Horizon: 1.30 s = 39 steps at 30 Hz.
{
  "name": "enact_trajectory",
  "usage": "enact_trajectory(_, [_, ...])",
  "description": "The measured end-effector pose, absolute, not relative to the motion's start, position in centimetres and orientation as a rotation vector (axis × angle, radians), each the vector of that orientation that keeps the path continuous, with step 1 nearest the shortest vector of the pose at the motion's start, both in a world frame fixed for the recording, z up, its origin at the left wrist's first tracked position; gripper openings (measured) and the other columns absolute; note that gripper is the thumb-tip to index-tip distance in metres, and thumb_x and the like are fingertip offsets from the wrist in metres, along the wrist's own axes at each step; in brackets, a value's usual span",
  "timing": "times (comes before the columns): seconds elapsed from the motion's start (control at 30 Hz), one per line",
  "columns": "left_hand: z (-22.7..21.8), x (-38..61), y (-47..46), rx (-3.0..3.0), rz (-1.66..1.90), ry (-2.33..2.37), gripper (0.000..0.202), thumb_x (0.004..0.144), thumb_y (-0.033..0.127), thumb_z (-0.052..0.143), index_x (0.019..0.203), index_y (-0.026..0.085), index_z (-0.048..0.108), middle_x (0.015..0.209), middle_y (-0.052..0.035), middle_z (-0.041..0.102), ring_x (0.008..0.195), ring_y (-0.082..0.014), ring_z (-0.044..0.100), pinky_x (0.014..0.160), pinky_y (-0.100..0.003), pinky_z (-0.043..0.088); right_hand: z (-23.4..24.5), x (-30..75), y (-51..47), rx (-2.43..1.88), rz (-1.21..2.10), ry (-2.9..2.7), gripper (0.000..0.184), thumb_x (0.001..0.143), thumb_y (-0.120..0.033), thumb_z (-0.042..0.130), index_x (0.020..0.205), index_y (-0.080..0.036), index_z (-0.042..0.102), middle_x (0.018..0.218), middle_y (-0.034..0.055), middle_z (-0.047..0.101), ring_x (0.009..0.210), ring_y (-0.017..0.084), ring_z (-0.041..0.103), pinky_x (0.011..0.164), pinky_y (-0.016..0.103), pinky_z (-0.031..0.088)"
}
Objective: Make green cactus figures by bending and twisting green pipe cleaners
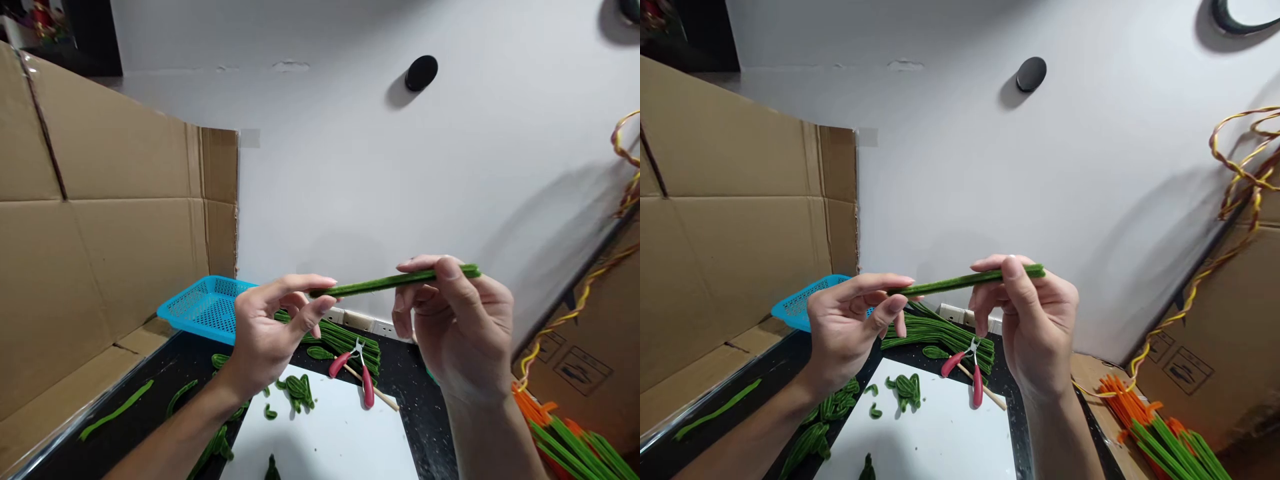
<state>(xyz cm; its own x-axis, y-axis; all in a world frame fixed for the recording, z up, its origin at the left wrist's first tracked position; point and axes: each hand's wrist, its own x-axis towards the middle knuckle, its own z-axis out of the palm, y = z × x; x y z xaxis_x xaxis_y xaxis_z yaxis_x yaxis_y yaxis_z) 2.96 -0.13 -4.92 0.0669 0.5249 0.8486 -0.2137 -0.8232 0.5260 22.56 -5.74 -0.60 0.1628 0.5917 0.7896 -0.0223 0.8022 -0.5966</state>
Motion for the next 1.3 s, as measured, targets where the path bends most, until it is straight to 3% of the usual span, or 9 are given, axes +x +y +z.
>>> enact_trajectory(0.27, [-4.4,3.4,0.3,1.833,1.34,0.409,0.01,0.095,0.025,0.078,0.098,0.017,0.082,0.082,-0.0039,0.082,0.055,-0.0106,0.069,0.049,-0.021,0.056,-1.1,22.2,-4.8,-0.677,0.331,-1.469,0.004,0.096,-0.024,0.08,0.097,-0.023,0.083,0.076,0.0003,0.073,0.048,0.011,0.063,0.042,0.027,0.049])
enact_trajectory(0.37, [-4.6,3.7,0.4,1.79,1.277,0.376,0.007,0.09,0.022,0.082,0.093,0.016,0.08,0.082,-0.0047,0.081,0.068,-0.0162,0.076,0.049,-0.02,0.058,-0.9,22.1,-4.9,-0.776,0.252,-1.534,0.002,0.094,-0.024,0.082,0.093,-0.023,0.082,0.073,-0.0012,0.072,0.048,0.011,0.063,0.045,0.027,0.051])
enact_trajectory(0.47, [-4.7,4.0,0.5,1.751,1.242,0.393,0.008,0.093,0.023,0.08,0.092,0.016,0.077,0.079,-0.0037,0.08,0.071,-0.0168,0.077,0.05,-0.019,0.058,-0.7,22.4,-4.9,-0.895,0.162,-1.651,0.019,0.094,-0.025,0.082,0.075,-0.021,0.077,0.064,-0.0016,0.071,0.049,0.011,0.064,0.046,0.026,0.05])
enact_trajectory(0.57, [-4.2,3.6,1.1,1.717,1.101,0.395,0.009,0.093,0.024,0.08,0.098,0.018,0.076,0.078,-0.0019,0.08,0.065,-0.0141,0.074,0.052,-0.018,0.057,-0.5,22.8,-4.9,-0.997,0.118,-1.749,0.024,0.092,-0.027,0.084,0.07,-0.021,0.076,0.061,-0.0006,0.072,0.05,0.013,0.066,0.048,0.027,0.051])
enact_trajectory(0.73, [-3.4,2.0,2.6,1.788,0.636,0.357,0.017,0.095,0.035,0.078,0.096,0.018,0.082,0.067,-0.0028,0.073,0.04,-0.007,0.051,0.036,-0.019,0.038,-0.3,23.1,-4.9,-1.057,0.186,-1.854,0.027,0.088,-0.03,0.088,0.065,-0.023,0.075,0.061,0.0002,0.074,0.052,0.015,0.068,0.05,0.029,0.053])
enact_trajectory(0.83, [-3.4,1.4,3.0,1.817,0.578,0.34,0.021,0.095,0.037,0.078,0.087,0.017,0.081,0.069,-0.005,0.075,0.043,-0.0081,0.052,0.038,-0.019,0.038,-0.4,23.2,-4.9,-1.073,0.247,-1.928,0.024,0.089,-0.028,0.087,0.068,-0.023,0.077,0.063,-0.0008,0.075,0.053,0.014,0.07,0.049,0.027,0.052])
enact_trajectory(1.0, [-3.4,1.6,2.5,1.786,0.534,0.277,0.026,0.1,0.043,0.071,0.098,0.019,0.082,0.068,-0.0049,0.077,0.044,-0.0093,0.058,0.04,-0.018,0.042,-0.6,23.3,-5.1,-0.977,0.27,-1.939,0.012,0.085,-0.019,0.089,0.078,-0.026,0.082,0.068,-0.003,0.077,0.056,0.013,0.071,0.053,0.027,0.056])
enact_trajectory(1.2, [-3.4,2.0,2.1,1.645,0.62,0.265,0.035,0.098,0.05,0.073,0.102,0.016,0.076,0.054,-0.0017,0.071,0.036,-0.0098,0.058,0.037,-0.017,0.041,-0.5,23.5,-5.2,-0.937,0.234,-1.863,0.017,0.082,-0.012,0.089,0.076,-0.026,0.082,0.065,-0.004,0.074,0.055,0.013,0.067,0.05,0.028,0.052])
enact_trajectory(1.3, [-3.7,2.3,2.4,1.613,0.677,0.277,0.037,0.097,0.052,0.074,0.1,0.015,0.074,0.055,-0.002,0.071,0.035,-0.01,0.058,0.035,-0.017,0.04,-0.8,23.9,-4.9,-0.904,0.28,-1.875,0.018,0.085,-0.011,0.086,0.088,-0.028,0.085,0.08,-0.0021,0.079,0.063,0.014,0.07,0.056,0.028,0.056])
